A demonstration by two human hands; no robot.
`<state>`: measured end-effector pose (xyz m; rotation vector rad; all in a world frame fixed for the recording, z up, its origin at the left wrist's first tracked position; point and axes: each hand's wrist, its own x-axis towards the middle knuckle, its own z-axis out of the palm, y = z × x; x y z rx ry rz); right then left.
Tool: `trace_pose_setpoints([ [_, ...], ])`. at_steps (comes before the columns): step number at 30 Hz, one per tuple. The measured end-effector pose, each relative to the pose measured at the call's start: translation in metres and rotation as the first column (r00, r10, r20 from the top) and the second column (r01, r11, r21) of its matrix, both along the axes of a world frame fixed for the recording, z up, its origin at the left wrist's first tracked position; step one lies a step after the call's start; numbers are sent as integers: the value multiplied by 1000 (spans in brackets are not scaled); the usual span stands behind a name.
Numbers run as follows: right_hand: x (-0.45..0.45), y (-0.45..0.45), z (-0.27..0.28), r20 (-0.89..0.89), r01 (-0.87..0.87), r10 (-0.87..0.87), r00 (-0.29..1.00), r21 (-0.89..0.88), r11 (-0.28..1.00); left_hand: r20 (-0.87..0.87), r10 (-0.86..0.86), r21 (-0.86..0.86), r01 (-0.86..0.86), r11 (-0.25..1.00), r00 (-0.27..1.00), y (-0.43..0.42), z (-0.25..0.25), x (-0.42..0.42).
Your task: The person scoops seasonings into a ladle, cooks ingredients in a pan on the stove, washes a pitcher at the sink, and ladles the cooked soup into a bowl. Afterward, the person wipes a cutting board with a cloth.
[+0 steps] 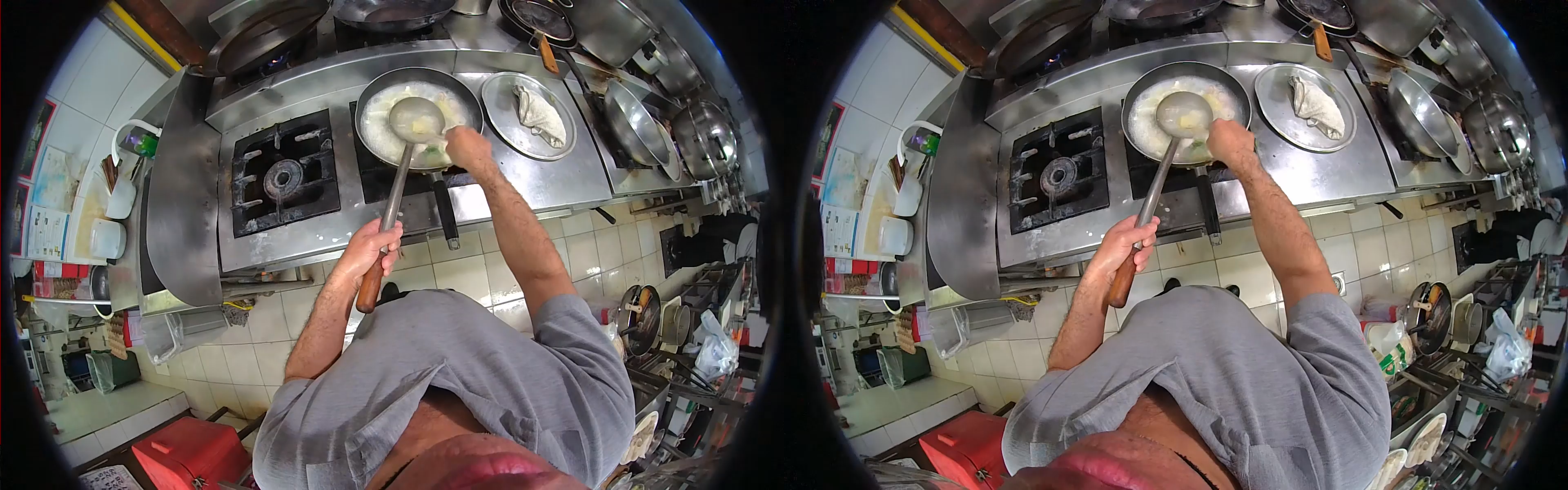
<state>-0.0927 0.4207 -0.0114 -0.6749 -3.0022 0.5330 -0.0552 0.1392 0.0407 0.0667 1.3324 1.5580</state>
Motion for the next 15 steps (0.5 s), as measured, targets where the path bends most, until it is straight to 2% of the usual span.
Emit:
trace_pose_setpoints([
  [3, -6, 2, 3, 2, 98, -98, 995, 47, 994, 13, -18, -6, 18, 1000, 1000, 3, 0, 2],
  [5, -9, -8, 2, 17, -49, 50, 999, -53, 997, -31, -21, -25, 20, 999, 999, 6, -1, 3],
  [6, -9, -6, 4, 15, -51, 52, 999, -55, 997, -32, -19, -27, 18, 999, 999, 5, -2, 2],
  [11, -3, 16, 2, -21, 55, -54, 998, 63, 997, -130, -44, -81, 34, 996, 991, 6, -7, 5],
  [14, -8, 5, -16, -80, -117, 110, 991, -84, 990, -112, -53, -95, 42, 995, 992, 7, -4, 4],
  [15, -8, 10, -14, -80, -121, 114, 990, -86, 989, -113, -48, -97, 37, 995, 992, 6, -4, 3],
])
